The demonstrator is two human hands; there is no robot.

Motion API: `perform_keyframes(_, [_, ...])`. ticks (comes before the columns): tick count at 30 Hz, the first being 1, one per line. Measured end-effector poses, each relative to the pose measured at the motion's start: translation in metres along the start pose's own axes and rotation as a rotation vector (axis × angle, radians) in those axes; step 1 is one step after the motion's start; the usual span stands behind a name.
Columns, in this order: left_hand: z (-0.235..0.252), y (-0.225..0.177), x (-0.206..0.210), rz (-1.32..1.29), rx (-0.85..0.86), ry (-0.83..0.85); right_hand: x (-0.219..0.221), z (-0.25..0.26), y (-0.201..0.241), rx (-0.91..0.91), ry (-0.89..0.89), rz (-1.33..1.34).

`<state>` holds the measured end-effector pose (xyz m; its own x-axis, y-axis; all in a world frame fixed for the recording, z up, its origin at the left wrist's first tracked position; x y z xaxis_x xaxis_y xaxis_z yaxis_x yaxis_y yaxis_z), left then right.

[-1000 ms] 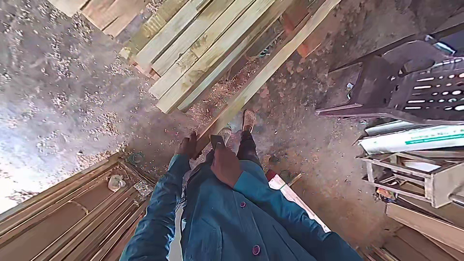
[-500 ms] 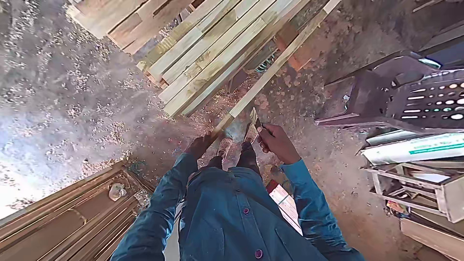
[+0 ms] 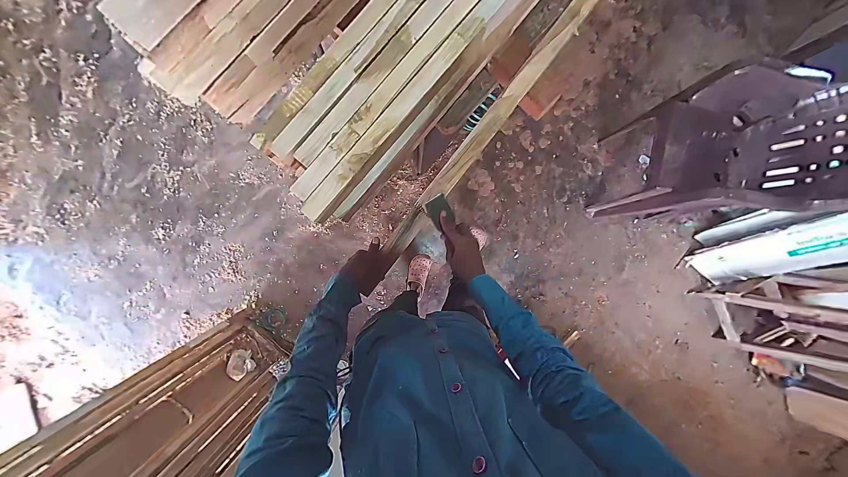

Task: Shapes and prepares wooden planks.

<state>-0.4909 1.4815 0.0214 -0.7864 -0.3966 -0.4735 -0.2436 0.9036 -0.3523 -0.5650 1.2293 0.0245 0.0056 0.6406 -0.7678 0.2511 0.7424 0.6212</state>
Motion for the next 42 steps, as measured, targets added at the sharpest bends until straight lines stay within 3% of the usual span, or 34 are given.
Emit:
perform_keyframes(2, [-0.009, -0.007, 0.006, 0.192, 0.146, 0.075, 0.005, -0.031, 0.006, 0.010, 0.083, -0.030])
perform_keyframes(3, [-0.007, -0.014, 0.004, 0.151, 0.132, 0.090, -0.005, -0.029, 0.014, 0.027, 0.109, -0.057])
perform_keyframes(5, [-0.002, -0.007, 0.010, -0.191, 0.052, 0.187, -0.041, -0.015, 0.036, 0.154, 0.205, -0.102])
perform_keyframes(8, [0.001, 0.002, 0.016, -0.582, -0.106, 0.315, -0.096, 0.052, 0.059, 0.273, 0.249, -0.123])
perform_keyframes(12, [0.007, 0.004, 0.016, -0.655, -0.110, 0.349, -0.125, 0.100, 0.098, 0.323, 0.329, -0.165])
perform_keyframes(15, [0.005, 0.003, 0.017, -0.611, -0.090, 0.285, -0.078, 0.045, 0.130, 0.327, 0.377, -0.091])
perform_keyframes(17, [0.001, -0.006, 0.009, -0.292, 0.072, 0.176, -0.041, -0.008, 0.150, 0.306, 0.478, -0.042])
perform_keyframes(19, [-0.002, -0.002, 0.009, -0.143, 0.122, 0.139, -0.031, -0.045, 0.164, 0.242, 0.612, -0.069])
perform_keyframes(20, [0.000, -0.005, 0.010, -0.224, 0.089, 0.112, -0.040, -0.044, 0.162, 0.213, 0.650, -0.098])
perform_keyframes(23, [0.008, 0.003, 0.011, -0.443, -0.038, 0.045, -0.083, -0.015, 0.130, 0.213, 0.627, -0.054])
perform_keyframes(27, [0.003, -0.030, -0.007, -0.522, 0.052, -0.090, -0.119, 0.048, 0.055, 0.159, 0.338, -0.009])
perform_keyframes(30, [0.005, -0.073, -0.012, -0.634, 0.072, -0.150, -0.086, 0.087, -0.010, 0.107, 0.151, 0.073])
perform_keyframes(33, [0.008, -0.119, -0.014, -0.442, 0.227, -0.277, -0.057, 0.102, -0.023, -0.050, 0.131, 0.107])
perform_keyframes(35, [0.005, -0.129, -0.011, -0.368, 0.249, -0.366, -0.042, 0.094, -0.029, -0.122, 0.105, 0.197])
perform_keyframes(37, [0.000, -0.123, -0.007, -0.373, 0.209, -0.349, -0.029, 0.075, -0.052, -0.055, 0.194, 0.250])
perform_keyframes(40, [0.005, -0.126, -0.006, -0.388, 0.207, -0.340, -0.021, 0.063, -0.120, 0.111, 0.364, -0.042])
perform_keyframes(42, [0.008, -0.130, -0.005, -0.320, 0.180, -0.331, -0.018, 0.052, -0.157, 0.265, 0.263, -0.076])
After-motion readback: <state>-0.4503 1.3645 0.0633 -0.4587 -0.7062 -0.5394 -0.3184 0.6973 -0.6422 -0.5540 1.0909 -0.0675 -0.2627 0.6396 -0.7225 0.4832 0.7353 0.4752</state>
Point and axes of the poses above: each hand's wrist, its own z-axis towards the middle knuckle, its own x-axis out of the palm, y = z × x, the point moved 3 cm from there along z, towards the middle knuckle, and after that the axes turned 2 degrees about -z, right-handed, at the moved point
